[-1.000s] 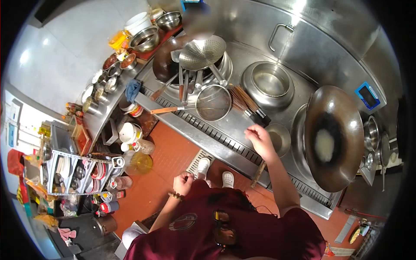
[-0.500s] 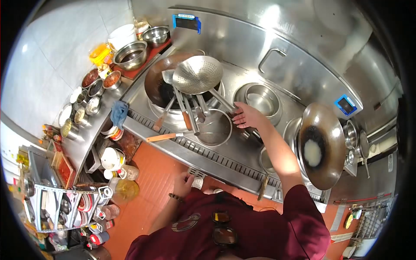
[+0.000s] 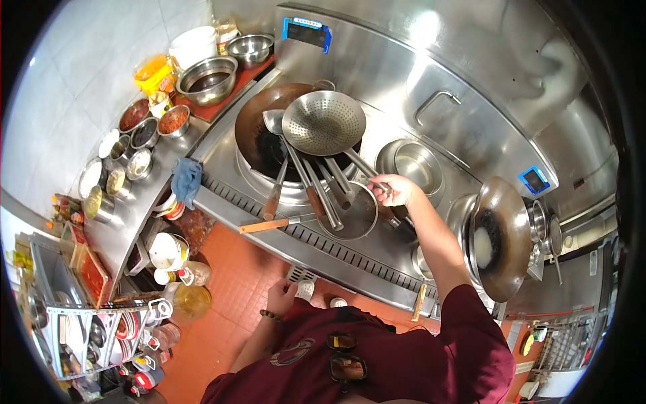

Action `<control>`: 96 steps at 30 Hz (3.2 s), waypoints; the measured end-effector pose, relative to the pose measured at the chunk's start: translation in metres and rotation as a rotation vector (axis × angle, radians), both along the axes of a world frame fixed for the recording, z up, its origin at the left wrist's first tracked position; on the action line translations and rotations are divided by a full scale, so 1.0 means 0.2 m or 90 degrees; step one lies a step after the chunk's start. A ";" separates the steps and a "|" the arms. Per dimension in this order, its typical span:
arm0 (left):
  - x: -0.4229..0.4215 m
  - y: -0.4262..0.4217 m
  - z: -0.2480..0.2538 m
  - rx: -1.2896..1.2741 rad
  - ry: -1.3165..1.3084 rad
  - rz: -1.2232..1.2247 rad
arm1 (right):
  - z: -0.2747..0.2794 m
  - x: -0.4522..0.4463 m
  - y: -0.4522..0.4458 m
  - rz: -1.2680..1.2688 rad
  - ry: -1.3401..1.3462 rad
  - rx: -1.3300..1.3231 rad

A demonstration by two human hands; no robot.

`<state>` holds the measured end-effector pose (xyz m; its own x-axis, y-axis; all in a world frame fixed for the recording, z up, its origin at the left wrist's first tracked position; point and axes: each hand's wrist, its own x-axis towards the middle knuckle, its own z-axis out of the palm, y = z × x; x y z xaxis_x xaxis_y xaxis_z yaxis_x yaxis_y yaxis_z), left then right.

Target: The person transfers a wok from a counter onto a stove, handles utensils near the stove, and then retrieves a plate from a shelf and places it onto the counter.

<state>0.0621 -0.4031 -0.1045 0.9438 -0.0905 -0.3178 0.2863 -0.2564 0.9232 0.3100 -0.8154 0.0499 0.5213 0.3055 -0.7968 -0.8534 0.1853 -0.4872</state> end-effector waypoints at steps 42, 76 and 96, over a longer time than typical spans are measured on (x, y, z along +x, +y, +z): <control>-0.62 -0.93 0.02 0.103 -0.038 -0.243 | 0.33 -2.66 -1.17 -0.479 -0.389 -0.167; -1.36 -1.05 -0.42 0.190 -0.029 -0.152 | -0.14 -3.15 -1.89 -0.661 -0.116 -0.126; -1.26 -1.01 -0.41 0.297 0.044 -0.328 | -0.20 -2.94 -1.35 -0.327 -0.392 0.310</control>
<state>-0.1905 -0.6048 -0.1873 0.7932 -0.3605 -0.4907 0.0760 -0.7410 0.6672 -0.2778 -1.0851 0.0107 0.9722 0.1483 -0.1814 -0.2286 0.7698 -0.5960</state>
